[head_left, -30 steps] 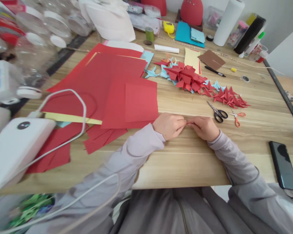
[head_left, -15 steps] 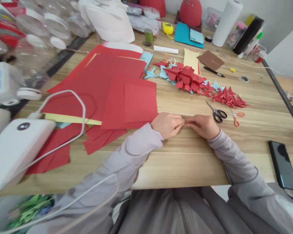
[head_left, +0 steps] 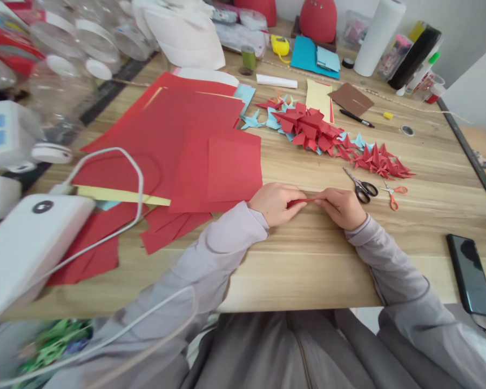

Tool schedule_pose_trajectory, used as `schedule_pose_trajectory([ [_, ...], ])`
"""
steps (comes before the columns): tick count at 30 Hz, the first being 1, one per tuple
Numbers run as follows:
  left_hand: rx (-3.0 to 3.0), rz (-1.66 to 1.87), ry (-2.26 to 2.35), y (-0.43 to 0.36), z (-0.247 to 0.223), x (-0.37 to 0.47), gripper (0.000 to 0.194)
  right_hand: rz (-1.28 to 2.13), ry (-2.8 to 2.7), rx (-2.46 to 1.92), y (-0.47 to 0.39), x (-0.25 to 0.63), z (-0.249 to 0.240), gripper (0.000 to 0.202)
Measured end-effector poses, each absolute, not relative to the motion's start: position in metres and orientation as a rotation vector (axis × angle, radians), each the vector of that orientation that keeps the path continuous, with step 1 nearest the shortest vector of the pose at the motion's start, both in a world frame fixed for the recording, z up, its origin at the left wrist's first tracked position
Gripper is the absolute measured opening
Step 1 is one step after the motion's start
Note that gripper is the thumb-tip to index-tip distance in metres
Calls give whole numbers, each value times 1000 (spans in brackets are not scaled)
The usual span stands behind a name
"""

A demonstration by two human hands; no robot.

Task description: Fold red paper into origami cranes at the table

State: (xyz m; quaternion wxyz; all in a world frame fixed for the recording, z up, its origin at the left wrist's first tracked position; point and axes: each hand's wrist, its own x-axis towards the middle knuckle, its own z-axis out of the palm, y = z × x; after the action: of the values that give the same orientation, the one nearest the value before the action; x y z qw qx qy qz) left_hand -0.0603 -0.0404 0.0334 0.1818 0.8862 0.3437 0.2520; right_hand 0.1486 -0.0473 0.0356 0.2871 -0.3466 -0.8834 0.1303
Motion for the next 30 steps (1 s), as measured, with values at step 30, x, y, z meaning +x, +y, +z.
schedule_pose_trajectory([
  [30, 2126, 949, 990, -43, 40, -61, 17, 501, -2183, -1016, -51, 146, 41, 16],
])
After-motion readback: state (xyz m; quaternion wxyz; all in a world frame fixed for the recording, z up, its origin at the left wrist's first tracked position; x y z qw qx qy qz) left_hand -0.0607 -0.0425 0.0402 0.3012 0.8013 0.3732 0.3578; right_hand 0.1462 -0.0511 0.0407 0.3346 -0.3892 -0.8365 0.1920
